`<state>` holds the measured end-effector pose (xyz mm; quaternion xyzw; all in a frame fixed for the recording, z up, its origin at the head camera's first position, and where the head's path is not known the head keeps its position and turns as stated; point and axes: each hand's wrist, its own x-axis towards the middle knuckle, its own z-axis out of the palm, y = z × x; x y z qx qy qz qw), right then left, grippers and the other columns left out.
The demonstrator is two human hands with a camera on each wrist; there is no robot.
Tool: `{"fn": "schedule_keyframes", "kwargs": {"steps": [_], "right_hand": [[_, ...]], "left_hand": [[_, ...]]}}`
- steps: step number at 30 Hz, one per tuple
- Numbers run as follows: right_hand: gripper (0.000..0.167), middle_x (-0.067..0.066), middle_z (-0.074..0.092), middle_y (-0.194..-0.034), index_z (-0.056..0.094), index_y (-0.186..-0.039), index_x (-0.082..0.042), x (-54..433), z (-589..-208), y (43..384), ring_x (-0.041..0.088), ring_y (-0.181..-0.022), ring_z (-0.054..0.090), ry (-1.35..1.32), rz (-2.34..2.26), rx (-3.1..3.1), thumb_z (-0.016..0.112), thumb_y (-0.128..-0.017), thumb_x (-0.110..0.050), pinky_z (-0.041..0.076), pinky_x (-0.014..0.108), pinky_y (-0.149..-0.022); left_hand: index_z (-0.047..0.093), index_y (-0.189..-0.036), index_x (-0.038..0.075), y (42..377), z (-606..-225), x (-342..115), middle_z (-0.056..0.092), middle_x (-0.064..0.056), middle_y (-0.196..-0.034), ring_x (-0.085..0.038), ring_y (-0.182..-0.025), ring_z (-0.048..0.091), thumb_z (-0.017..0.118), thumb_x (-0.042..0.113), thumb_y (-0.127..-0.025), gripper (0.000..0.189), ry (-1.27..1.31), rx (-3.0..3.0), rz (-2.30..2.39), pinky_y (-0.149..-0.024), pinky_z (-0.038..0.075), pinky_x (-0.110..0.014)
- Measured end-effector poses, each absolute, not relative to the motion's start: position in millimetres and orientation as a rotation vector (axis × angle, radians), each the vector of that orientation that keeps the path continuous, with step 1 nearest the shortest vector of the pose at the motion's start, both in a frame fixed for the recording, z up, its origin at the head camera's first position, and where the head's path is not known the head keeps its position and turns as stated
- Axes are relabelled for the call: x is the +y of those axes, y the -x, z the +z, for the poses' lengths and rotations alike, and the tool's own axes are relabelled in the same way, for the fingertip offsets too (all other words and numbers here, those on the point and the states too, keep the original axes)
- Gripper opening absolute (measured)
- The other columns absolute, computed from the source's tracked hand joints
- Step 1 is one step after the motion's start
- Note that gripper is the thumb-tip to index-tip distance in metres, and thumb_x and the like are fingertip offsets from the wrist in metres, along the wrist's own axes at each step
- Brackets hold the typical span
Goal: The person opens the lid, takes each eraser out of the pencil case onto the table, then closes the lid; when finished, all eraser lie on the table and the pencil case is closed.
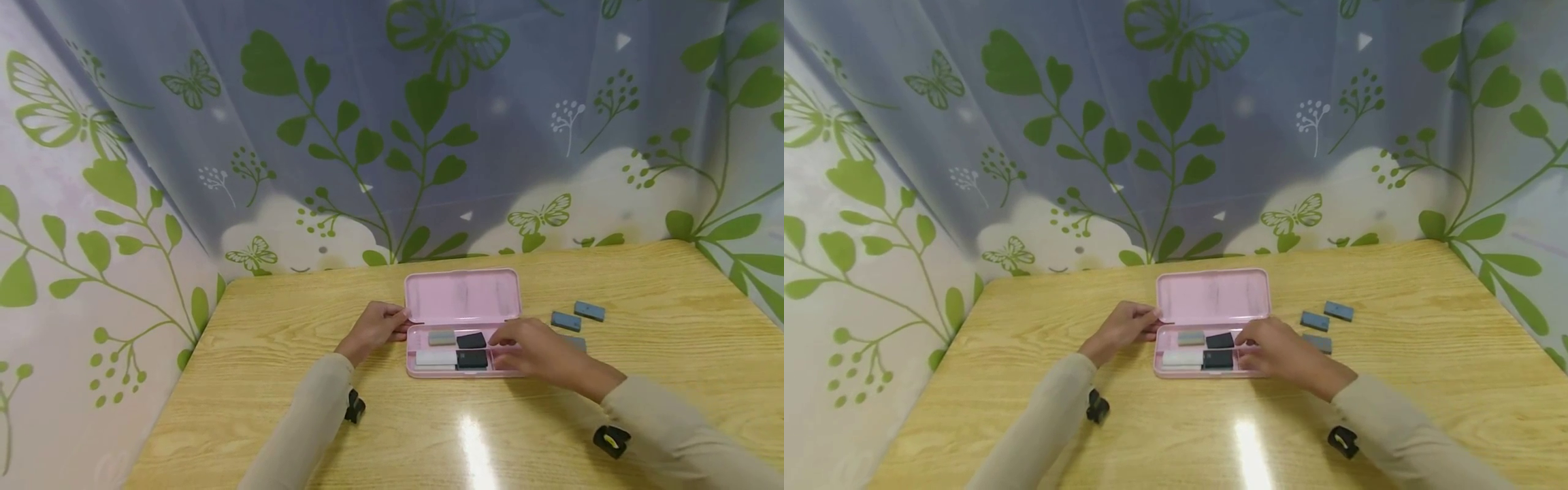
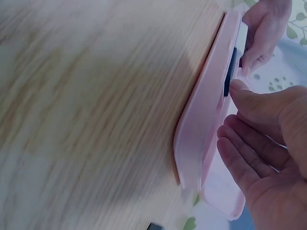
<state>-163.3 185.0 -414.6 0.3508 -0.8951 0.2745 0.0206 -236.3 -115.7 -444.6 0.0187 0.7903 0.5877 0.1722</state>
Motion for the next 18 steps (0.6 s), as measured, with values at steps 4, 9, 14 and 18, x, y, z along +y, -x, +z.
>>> {"fn": "schedule_keyframes", "kwargs": {"steps": [4,9,14,18], "right_hand": [[0.014,0.002,0.072,-0.093,0.075,-0.096,-0.003,177.1,-416.0,164.6,0.016,-0.084,0.066,-1.149,0.823,-2.766,0.082,-0.086,-0.008,0.059,0.034,-0.073],[0.014,0.003,0.071,-0.091,0.075,-0.095,-0.002,170.1,-420.5,166.1,0.015,-0.081,0.064,-1.195,0.757,-2.736,0.083,-0.085,-0.007,0.057,0.034,-0.071],[0.015,0.002,0.07,-0.088,0.075,-0.095,-0.001,166.4,-421.8,166.3,0.01,-0.076,0.059,-1.213,0.729,-2.711,0.084,-0.084,-0.007,0.053,0.029,-0.065],[0.016,0.001,0.069,-0.086,0.075,-0.095,-0.001,164.1,-422.5,166.4,0.008,-0.073,0.055,-1.212,0.714,-2.706,0.084,-0.083,-0.007,0.05,0.027,-0.063]], "left_hand": [[0.07,-0.117,-0.009,235.9,-444.1,-114.8,0.074,-0.013,-0.092,-0.009,-0.074,0.067,0.057,0.01,-0.105,0.027,-0.054,2.242,1.673,-0.074,0.062,-0.026],[0.07,-0.118,-0.009,236.0,-443.5,-114.2,0.074,-0.014,-0.093,-0.009,-0.075,0.067,0.057,0.011,-0.105,0.027,-0.046,2.25,1.66,-0.075,0.062,-0.027],[0.07,-0.119,-0.008,235.0,-442.2,-114.5,0.074,-0.014,-0.094,-0.01,-0.076,0.067,0.057,0.012,-0.105,0.028,-0.042,2.253,1.655,-0.076,0.063,-0.029],[0.07,-0.12,-0.008,235.1,-441.7,-114.5,0.074,-0.014,-0.094,-0.01,-0.077,0.067,0.058,0.013,-0.105,0.028,-0.042,2.249,1.661,-0.077,0.063,-0.03]]}}
